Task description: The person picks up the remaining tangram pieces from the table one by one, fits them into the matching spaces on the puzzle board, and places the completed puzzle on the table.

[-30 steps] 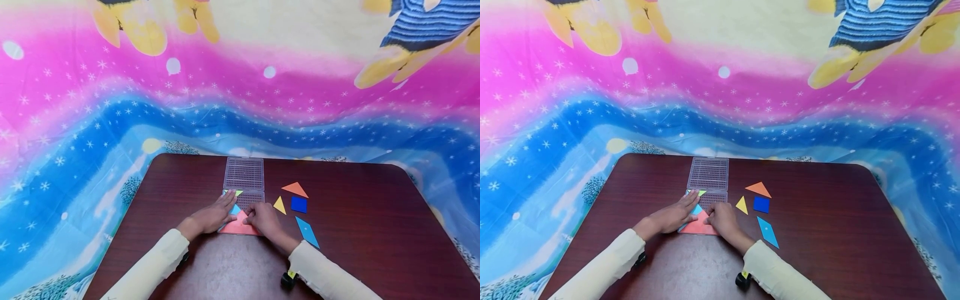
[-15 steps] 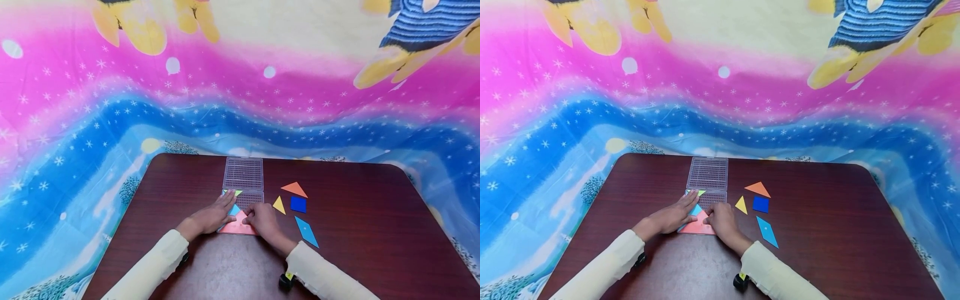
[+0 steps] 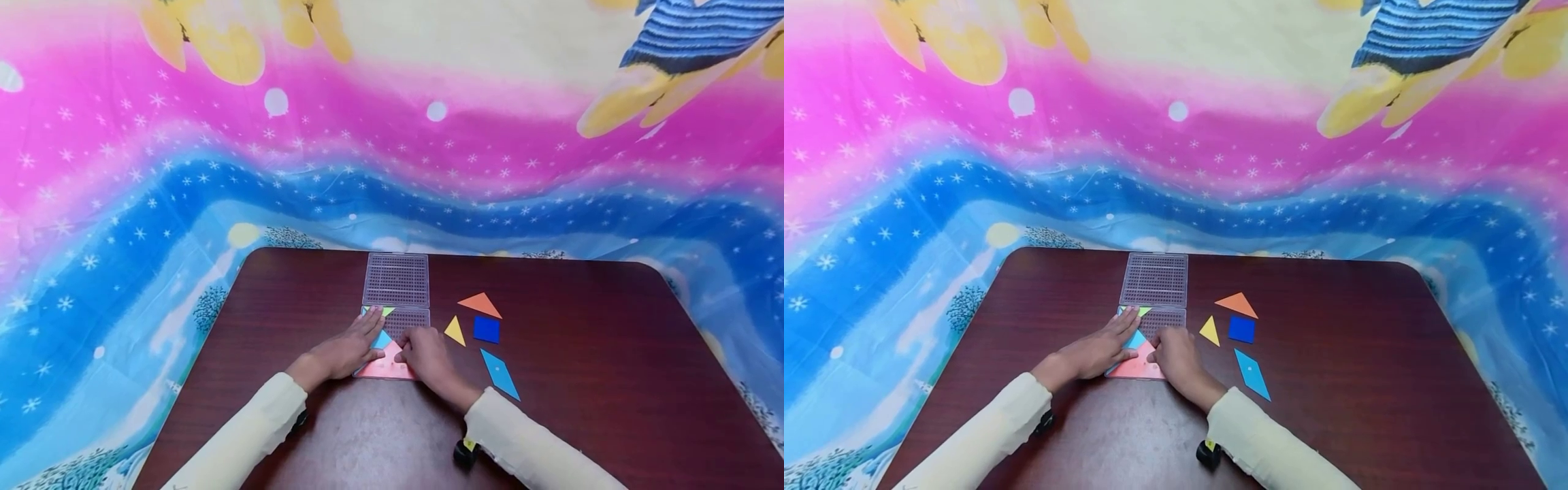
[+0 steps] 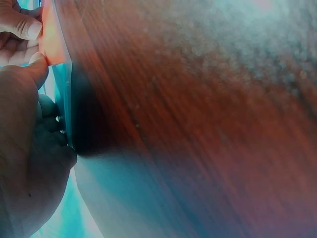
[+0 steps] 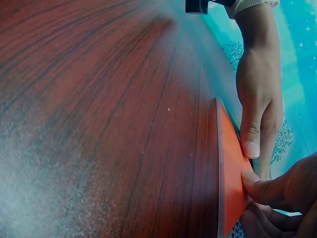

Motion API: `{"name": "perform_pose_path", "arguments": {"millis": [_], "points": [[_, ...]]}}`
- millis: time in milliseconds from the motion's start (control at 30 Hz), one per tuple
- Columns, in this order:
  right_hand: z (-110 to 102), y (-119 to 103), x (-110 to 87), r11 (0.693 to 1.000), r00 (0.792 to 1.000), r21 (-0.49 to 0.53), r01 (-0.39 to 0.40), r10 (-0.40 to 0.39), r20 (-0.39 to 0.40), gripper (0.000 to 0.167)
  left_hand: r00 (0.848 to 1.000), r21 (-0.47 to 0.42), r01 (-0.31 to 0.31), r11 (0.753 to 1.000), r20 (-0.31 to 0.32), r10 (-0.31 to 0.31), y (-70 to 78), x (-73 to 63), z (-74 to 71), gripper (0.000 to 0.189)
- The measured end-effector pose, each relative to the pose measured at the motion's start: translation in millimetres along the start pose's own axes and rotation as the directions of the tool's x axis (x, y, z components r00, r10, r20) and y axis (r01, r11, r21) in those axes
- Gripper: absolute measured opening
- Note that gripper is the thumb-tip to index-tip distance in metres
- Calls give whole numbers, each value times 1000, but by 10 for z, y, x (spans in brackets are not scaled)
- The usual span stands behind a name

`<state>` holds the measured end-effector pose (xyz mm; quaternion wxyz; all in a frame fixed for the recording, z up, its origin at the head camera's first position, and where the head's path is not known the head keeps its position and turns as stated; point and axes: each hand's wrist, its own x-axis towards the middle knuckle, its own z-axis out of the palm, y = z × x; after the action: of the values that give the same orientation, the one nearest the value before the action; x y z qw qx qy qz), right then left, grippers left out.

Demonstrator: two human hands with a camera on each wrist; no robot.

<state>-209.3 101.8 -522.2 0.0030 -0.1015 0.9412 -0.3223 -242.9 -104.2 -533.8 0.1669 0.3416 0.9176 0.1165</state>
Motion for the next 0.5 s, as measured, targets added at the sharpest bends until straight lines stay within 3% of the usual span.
{"name": "perform_pose_path", "arguments": {"millis": [500], "points": [[35,-43,1,996,999,-74,-40,41,7,8,1000,6,-8,1000,-7,8,-14,3,11,74]]}}
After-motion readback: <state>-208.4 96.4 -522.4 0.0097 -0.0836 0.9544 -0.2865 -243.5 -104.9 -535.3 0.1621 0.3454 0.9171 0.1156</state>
